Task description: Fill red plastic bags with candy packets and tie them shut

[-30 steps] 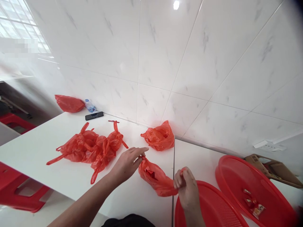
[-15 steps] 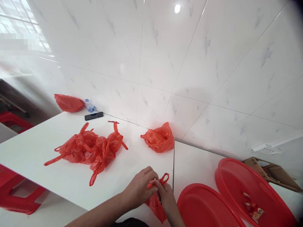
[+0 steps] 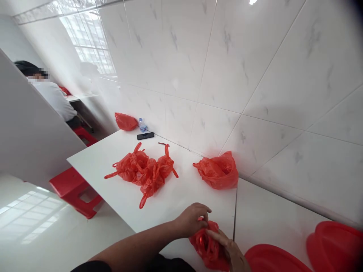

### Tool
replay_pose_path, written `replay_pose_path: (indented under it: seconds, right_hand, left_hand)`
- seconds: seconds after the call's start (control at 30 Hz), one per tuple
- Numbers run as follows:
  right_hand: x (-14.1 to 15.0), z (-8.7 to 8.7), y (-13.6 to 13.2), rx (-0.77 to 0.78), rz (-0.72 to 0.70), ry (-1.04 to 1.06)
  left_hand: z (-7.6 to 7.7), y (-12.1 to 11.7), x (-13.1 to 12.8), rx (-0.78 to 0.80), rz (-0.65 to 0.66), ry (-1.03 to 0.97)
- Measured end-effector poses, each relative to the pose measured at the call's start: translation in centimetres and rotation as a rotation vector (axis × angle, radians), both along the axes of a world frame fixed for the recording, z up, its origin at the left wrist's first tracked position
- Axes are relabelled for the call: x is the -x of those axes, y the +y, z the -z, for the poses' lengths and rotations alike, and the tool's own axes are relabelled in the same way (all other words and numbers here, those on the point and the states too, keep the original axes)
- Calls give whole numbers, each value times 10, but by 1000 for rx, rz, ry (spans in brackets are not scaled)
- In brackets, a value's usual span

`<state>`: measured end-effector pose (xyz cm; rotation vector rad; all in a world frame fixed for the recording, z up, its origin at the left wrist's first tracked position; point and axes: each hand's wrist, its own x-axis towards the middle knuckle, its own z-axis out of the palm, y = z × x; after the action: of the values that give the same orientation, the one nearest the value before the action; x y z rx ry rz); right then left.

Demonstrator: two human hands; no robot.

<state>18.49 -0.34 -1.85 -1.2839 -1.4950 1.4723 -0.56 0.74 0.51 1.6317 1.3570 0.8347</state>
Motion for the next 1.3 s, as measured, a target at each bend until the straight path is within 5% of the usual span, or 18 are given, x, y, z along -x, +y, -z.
replay_pose_path:
  seconds: [0.17, 0.33, 0.6, 0.8, 0.93, 1.13, 1.3]
  right_hand:
    - [-1, 5, 10, -11, -17, -155]
    - [2, -4, 24, 41, 25, -453]
    - [-5, -5, 22, 376, 16, 234]
    - [-37, 19, 37, -9, 415, -364]
    - [-49, 28, 36, -102, 313, -489]
    - [-68, 22, 33, -117, 309, -513]
    - [-72, 37, 29, -48, 230, -490]
  left_hand:
    - [-6, -4, 1, 256, 75, -15]
    - [-7, -7, -4, 240, 73, 14]
    - [2, -12, 5, 215, 110, 190]
    - [16, -28, 46, 275, 154, 459]
    - [28, -41, 60, 357, 151, 540]
    - [38, -34, 25, 149, 172, 344]
    - [51, -12, -12, 170, 316, 514]
